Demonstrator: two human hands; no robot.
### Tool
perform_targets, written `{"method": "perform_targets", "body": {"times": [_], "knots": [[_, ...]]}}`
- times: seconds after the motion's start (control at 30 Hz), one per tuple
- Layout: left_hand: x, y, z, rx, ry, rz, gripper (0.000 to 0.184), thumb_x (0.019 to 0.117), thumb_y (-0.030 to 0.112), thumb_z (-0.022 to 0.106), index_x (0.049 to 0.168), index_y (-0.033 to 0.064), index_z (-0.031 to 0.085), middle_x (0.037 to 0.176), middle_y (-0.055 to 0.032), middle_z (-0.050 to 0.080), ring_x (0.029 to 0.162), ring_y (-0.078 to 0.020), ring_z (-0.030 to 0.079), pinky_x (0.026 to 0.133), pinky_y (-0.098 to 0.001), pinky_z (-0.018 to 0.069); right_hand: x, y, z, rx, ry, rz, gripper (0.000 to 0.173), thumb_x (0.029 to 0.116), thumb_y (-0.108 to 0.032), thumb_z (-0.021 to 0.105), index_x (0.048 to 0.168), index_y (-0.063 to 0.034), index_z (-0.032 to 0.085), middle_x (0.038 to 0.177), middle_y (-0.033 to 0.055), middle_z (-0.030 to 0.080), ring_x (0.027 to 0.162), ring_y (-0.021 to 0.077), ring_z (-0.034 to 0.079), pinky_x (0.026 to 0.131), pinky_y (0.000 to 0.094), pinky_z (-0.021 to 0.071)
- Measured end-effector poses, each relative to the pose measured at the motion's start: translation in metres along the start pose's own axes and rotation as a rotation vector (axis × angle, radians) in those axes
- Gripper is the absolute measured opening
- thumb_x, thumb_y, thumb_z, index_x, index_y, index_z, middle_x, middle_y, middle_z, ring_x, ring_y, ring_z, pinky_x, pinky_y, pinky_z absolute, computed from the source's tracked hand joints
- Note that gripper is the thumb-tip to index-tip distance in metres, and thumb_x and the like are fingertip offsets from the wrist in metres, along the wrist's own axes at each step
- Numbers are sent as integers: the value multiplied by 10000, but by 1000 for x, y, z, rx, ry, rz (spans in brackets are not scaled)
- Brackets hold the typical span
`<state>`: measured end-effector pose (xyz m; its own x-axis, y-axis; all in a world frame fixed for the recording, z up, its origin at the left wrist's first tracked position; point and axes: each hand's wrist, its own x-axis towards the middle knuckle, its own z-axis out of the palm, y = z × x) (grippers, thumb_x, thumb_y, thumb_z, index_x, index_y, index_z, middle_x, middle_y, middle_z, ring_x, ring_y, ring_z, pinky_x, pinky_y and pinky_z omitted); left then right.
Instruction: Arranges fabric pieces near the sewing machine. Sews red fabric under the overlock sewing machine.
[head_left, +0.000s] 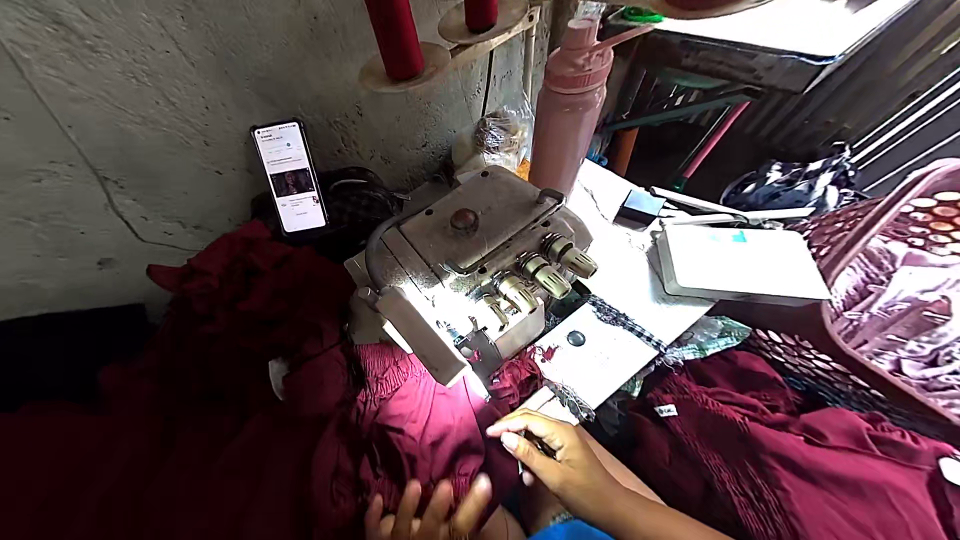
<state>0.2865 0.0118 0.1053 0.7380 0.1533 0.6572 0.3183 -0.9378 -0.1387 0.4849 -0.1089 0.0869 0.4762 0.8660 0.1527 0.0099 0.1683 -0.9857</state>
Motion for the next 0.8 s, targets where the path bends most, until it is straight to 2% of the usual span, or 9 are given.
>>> {"method": "perform_targets", "body": {"times": [0.1,0.2,0.27,0.37,0.47,0.6,0.7,0.77,0.8], "knots": [[27,-9,3,-78,87,-67,134,1050,345,471,1129,320,577,1257,145,585,1388,-29,384,1228,-379,71,10,-8,4,168,-97,176,285,1081,-161,470,1202,-39,697,1045,-42,718,629,-48,602,576,147,538],[40,-6,-21,-290,88,-102,145,1070,346,450,1038,280,574,1134,137,610,1302,5,453,1217,-311,114,17,-26,9,452,-207,449,383,1120,-248,312,1194,-107,660,865,-106,723,487,-82,503,459,106,419],[42,-2,-23,-329,74,-80,151,1067,352,464,1020,269,582,1063,134,633,1237,4,498,1191,-301,142,20,-32,11,662,-292,576,468,1121,-381,221,1099,-172,639,844,-95,703,471,-57,501,449,115,433],[41,-3,-17,-281,50,-2,188,1057,402,498,997,257,601,943,97,600,1106,-11,536,1154,-304,170,21,-33,15,772,-271,515,336,1090,-406,420,937,-198,635,714,-100,646,473,-44,508,457,125,434],[46,-8,-18,-224,22,99,189,1052,402,505,1004,254,612,905,70,562,1041,-44,530,1121,-305,191,19,-41,11,574,-187,414,140,980,-213,666,842,-190,659,634,-131,583,473,-50,481,447,129,405],[51,-17,-21,-239,-45,186,258,1064,412,479,990,230,646,851,43,564,975,-108,533,1062,-305,248,8,-47,2,480,-98,367,119,944,-158,708,842,-193,656,636,-140,585,482,-69,476,452,120,393],[49,-10,-18,-139,-158,11,516,920,712,522,1017,230,677,732,37,604,837,-149,573,985,-372,309,2,-37,0,303,-44,213,61,925,-164,730,885,-140,690,711,-129,625,561,-78,529,520,114,446],[52,16,-19,-20,-217,-124,678,789,771,608,1104,178,700,826,-54,679,855,-250,621,912,-481,373,-2,-22,3,118,1,132,103,907,-185,733,880,-87,714,763,-101,648,602,-98,498,549,97,408],[52,30,-20,24,-226,-168,667,823,737,616,1170,170,653,958,-94,659,967,-276,599,945,-487,354,-5,-18,6,52,15,97,118,908,-186,730,887,-70,717,776,-79,658,605,-95,494,547,98,401]]}}
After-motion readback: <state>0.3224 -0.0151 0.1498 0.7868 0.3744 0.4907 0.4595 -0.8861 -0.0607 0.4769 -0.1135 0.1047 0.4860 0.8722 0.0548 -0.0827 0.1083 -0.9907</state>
